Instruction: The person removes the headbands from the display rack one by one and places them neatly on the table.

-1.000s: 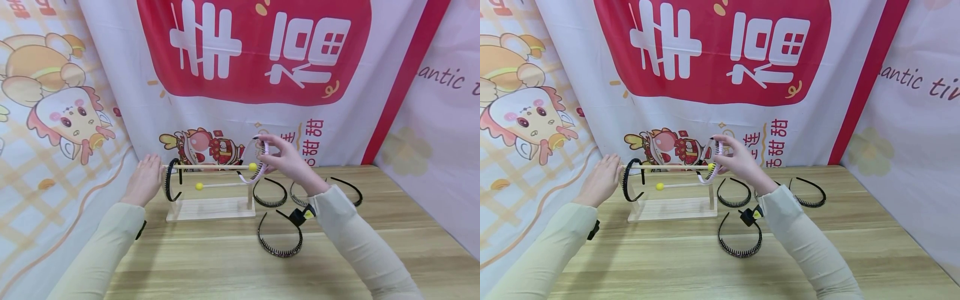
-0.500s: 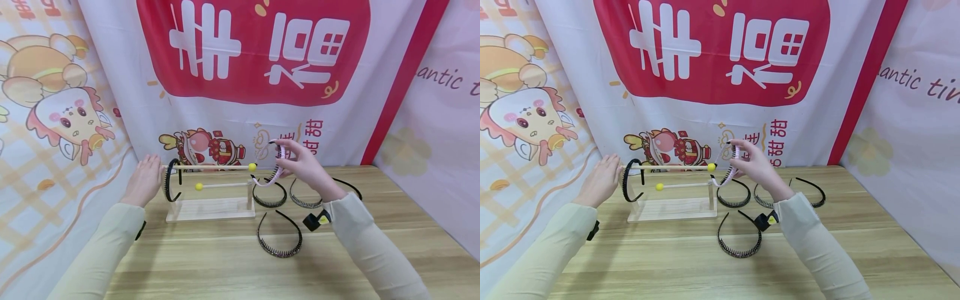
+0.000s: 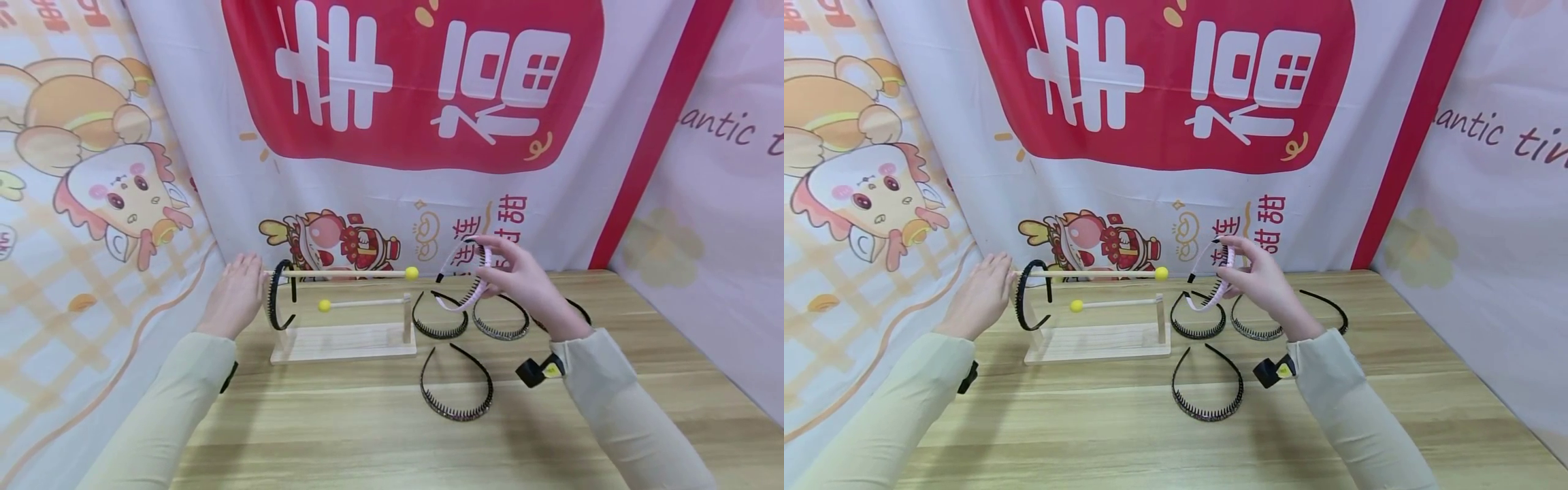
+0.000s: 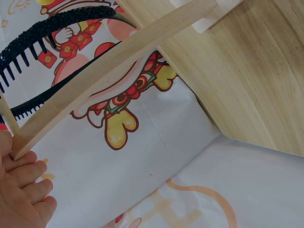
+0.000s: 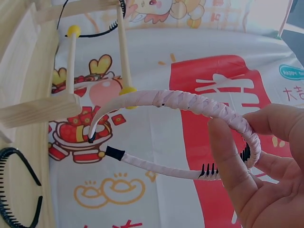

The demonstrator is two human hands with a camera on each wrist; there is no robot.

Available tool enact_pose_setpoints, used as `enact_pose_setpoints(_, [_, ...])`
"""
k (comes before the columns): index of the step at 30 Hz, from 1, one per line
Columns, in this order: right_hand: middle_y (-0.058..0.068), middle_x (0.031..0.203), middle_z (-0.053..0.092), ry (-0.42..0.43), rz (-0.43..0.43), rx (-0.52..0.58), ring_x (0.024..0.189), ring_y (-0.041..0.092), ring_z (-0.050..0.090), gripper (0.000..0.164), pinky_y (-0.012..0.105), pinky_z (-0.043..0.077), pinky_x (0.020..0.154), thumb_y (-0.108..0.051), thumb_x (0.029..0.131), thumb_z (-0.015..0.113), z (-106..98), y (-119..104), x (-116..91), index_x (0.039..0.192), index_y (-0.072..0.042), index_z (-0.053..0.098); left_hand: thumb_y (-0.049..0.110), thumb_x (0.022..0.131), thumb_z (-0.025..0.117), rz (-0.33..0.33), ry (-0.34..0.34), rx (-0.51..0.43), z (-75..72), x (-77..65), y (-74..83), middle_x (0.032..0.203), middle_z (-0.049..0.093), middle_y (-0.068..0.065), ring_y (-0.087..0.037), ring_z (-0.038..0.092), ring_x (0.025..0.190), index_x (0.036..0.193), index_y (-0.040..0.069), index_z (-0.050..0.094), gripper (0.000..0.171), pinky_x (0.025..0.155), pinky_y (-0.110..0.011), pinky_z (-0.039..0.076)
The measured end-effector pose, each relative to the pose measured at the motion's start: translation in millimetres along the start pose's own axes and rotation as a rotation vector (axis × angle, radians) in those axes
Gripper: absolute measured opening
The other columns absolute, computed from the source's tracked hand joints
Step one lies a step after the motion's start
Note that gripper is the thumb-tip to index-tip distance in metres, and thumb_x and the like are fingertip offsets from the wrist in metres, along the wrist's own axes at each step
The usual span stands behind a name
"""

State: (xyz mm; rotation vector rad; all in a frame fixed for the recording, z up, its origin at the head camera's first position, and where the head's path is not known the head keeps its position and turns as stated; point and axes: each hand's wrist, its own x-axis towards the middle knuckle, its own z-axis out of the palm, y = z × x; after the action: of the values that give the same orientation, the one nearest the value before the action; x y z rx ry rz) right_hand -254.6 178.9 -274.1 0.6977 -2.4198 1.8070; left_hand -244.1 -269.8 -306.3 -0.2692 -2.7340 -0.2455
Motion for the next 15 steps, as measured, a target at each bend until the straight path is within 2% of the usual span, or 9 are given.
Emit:
enact_pose_setpoints(5, [0.015,0.125,0.046,0.016,0.014,-0.003,0.078,0.022,0.061,0.055,0.038,0.057,0.067,-0.006,0.088,0.06,-7.2,6.9,-6.3,0.139,-0.008,0.038,0.02,0.102,0.025,-0.002,0.001,0.004,-0.4,0.0,0.3,0.14,0.022,-0.035,-0.048,0.014,0.131,0.135,-0.016,0.026,0.049,0.11,-0.05,0.003])
enact_pose_setpoints(10, [0.02,0.121,0.044,0.034,0.032,-0.008,0.078,0.022,0.063,0.055,0.037,0.057,0.068,-0.007,0.089,0.059,-14.0,13.6,-14.5,0.14,-0.008,0.036,0.019,0.102,0.026,0.005,0.006,0.005,-0.7,0.1,0.9,0.139,0.024,-0.036,-0.048,0.016,0.13,0.134,-0.017,0.027,0.048,0.11,-0.051,0.003])
enact_pose_setpoints(15, [0.023,0.135,0.036,0.074,0.041,-0.004,0.075,0.018,0.064,0.056,0.036,0.057,0.068,-0.004,0.089,0.058,-22.1,21.5,-23.9,0.14,-0.004,0.034,0.018,0.102,0.026,0.012,0.013,0.007,-0.4,0.2,1.1,0.138,0.025,-0.036,-0.049,0.017,0.129,0.133,-0.017,0.028,0.047,0.109,-0.051,0.004])
